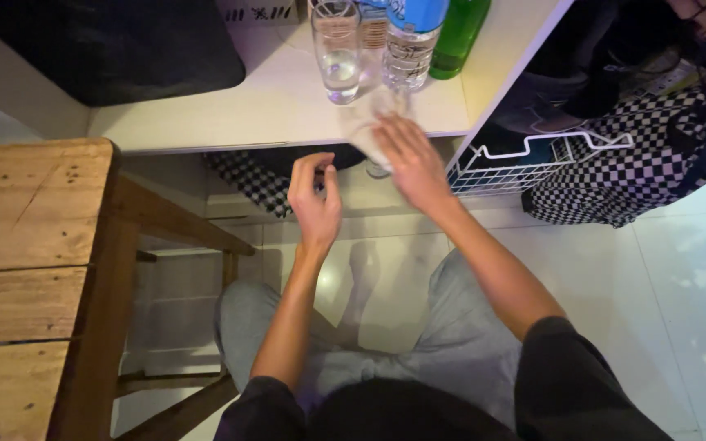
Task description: Organize barware and bottles on shelves and then clean the lower shelves and main counter with a cloth.
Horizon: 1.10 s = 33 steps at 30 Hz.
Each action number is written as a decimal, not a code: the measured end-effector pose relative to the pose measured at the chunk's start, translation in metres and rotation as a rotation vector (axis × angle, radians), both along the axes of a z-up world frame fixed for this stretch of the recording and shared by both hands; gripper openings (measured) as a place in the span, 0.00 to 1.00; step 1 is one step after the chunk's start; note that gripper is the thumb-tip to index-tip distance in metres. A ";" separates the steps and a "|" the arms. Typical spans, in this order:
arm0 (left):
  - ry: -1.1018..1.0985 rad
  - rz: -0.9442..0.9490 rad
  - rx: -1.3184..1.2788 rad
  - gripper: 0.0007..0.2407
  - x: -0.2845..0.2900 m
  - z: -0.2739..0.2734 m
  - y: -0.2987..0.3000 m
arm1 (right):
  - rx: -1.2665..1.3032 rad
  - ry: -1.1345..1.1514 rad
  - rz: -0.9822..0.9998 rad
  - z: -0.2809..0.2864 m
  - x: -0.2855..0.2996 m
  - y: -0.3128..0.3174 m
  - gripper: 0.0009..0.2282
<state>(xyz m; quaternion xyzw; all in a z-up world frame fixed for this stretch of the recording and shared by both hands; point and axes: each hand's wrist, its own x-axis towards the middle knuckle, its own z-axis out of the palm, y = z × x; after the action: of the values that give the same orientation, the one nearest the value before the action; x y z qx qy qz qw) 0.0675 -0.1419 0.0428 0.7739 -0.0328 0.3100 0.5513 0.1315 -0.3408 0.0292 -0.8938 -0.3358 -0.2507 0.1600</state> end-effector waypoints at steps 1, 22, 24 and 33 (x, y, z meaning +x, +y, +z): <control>-0.002 -0.005 0.001 0.06 0.003 0.002 0.000 | 0.001 -0.002 -0.005 -0.001 -0.001 -0.011 0.29; -0.016 0.298 0.233 0.09 0.010 -0.017 0.083 | 0.190 -0.006 -0.398 -0.057 0.004 0.139 0.31; -0.015 0.313 0.179 0.09 0.006 -0.015 0.094 | 0.145 -0.029 -0.380 -0.063 0.007 0.176 0.29; -0.069 0.408 0.091 0.07 -0.008 -0.009 0.137 | 0.072 0.056 -0.160 -0.046 0.014 0.291 0.33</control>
<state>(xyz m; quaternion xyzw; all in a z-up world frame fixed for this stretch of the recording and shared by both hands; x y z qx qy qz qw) 0.0596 -0.0051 0.0343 0.7774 0.0917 0.4400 0.4400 0.1455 -0.0498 -0.0170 -0.9180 -0.2496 -0.2493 0.1810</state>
